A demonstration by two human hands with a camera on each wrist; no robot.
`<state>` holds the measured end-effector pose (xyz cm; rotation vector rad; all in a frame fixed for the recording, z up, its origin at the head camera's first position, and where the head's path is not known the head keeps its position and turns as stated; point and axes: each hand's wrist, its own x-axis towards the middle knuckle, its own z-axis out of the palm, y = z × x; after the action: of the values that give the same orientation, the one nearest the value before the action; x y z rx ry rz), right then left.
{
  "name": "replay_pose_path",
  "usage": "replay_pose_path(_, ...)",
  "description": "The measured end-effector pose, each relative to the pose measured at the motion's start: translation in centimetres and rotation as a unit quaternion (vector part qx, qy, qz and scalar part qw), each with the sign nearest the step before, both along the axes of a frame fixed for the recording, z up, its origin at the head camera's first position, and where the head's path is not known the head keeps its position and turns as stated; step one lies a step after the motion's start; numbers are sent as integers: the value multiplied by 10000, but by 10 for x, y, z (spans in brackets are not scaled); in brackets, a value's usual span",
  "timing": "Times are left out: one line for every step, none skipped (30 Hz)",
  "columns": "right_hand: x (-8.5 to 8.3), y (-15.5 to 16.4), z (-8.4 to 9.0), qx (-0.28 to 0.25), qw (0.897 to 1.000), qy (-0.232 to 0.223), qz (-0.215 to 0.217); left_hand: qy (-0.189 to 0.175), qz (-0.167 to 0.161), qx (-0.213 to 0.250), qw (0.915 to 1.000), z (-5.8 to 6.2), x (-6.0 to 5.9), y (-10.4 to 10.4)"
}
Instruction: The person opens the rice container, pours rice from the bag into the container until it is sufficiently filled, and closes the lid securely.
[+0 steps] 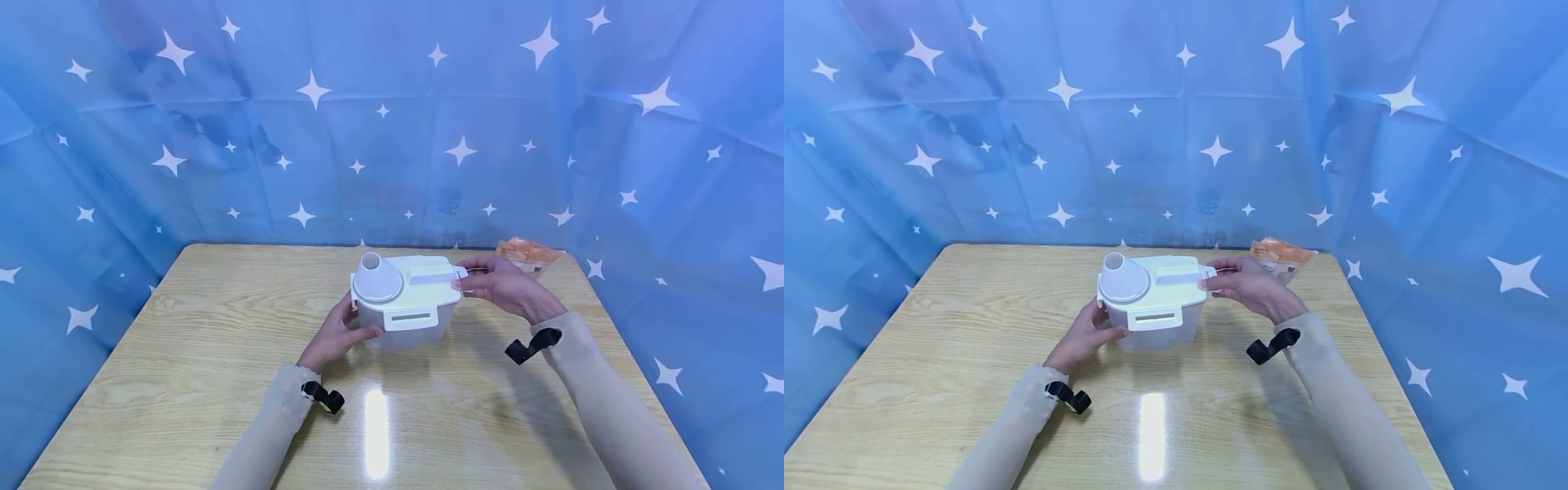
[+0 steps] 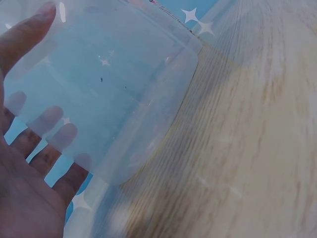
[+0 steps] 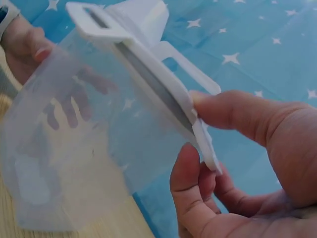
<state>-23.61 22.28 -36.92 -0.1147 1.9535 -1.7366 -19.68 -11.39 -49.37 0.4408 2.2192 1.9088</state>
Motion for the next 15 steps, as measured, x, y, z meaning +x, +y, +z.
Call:
replay_pose_path(1, 1, 0, 23, 10000, 48, 2, -15, -5, -5, 10000, 0, 0, 1)
replay_pose_path(2, 2, 0, 51, 9999, 105, 10, -36, -14, -10, 10000, 1, 1, 2)
replay_pose_path(3, 3, 0, 91, 9998, 171, 9, -58, -11, -9, 10000, 1, 1, 2)
replay_pose_path(4, 3, 0, 127, 9996, 261, 11, -66, -7, -12, 10000, 1, 1, 2)
replay_pose_path(5, 3, 0, 197, 9992, 349, 7, -86, 3, -19, 10000, 2, 2, 2)
replay_pose_path(5, 3, 0, 316, 9986, 436, -9, -122, 11, -19, 9999, 2, 3, 2)
replay_pose_path(6, 3, 1, 462, 9975, 535, -14, -150, 23, -27, 9999, 2, 3, 1)
replay_pose_path(6, 2, 1, 621, 9959, 655, 4, -173, 26, -17, 9998, 2, 3, 1)
replay_pose_path(7, 2, 2, 805, 9935, 805, 38, -180, 29, -9, 9998, 3, 3, 0)
replay_pose_path(8, 2, 3, 997, 9906, 937, 57, -166, 24, -16, 9999, 3, 3, 0)
replay_pose_path(8, 2, 4, 1196, 9870, 1067, 82, -147, 12, -14, 9999, 3, 3, -1)
replay_pose_path(9, 1, 5, 1354, 9835, 1197, 109, -124, 4, -17, 9999, 4, 2, -1)
replay_pose_path(10, 1, 7, 1452, 9803, 1329, 148, -88, 1, -36, 10000, 4, 2, -1)
replay_pose_path(11, 0, 8, 1511, 9778, 1440, 170, -53, -8, -47, 10000, 5, 2, -1)
replay_pose_path(12, -1, 9, 1561, 9753, 1550, 191, -15, -19, -67, 10000, 6, 2, -1)
